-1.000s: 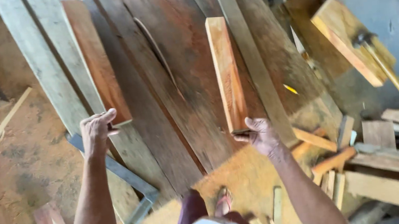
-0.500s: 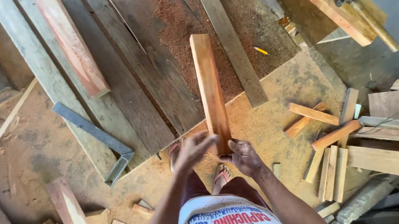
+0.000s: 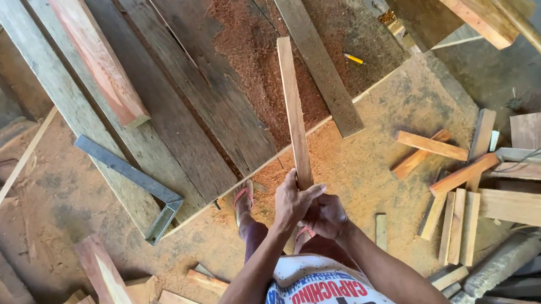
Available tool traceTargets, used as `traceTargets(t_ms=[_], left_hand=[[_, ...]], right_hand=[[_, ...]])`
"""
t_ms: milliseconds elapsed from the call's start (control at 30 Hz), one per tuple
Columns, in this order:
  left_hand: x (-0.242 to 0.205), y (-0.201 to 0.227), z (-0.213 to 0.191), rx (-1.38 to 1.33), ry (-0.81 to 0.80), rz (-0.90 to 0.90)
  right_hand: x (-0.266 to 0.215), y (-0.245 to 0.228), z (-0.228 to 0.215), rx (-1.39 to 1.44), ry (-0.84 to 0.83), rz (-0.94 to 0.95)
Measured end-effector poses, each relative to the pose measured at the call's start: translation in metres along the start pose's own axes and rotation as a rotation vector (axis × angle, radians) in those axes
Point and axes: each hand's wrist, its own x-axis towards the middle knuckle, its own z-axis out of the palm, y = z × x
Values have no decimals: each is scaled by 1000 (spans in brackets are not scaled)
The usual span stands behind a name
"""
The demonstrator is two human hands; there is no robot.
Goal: Measure, mark, inspect, and saw a wooden frame component for furniture reupholstery reconstruction.
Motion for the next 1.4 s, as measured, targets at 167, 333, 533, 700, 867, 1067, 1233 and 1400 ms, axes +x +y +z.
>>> traceTargets(t_ms=[167,333,533,700,867,1067,1233,1400], left_hand=[[4,-7,-2,-55,-15,39],[28,-64,-6,-595,-130,-261],[30,-68,-5,-702,-45,-96],[27,-44,-7,-531,-63,-140],[68,-85,-1,-686,-49,-267],[78,-83,1,-659,-44,-364],[61,-52,1,-639,-59,-96],[59,-17,-1,-599,-147,-197]], right_hand=[[0,-3,8,-69,12,9],[-19,-7,46,-297,-114,-139],[-24,1,67,-1022,408,-510],[6,-2,-11,-1291,303,-704],[-42,-34,66,-931,256,-362],[-24,-23,48,-837,266,-314],[-52,-22,85,-1386,495,-648],[-75,-17,103,-1917,391,-1106]])
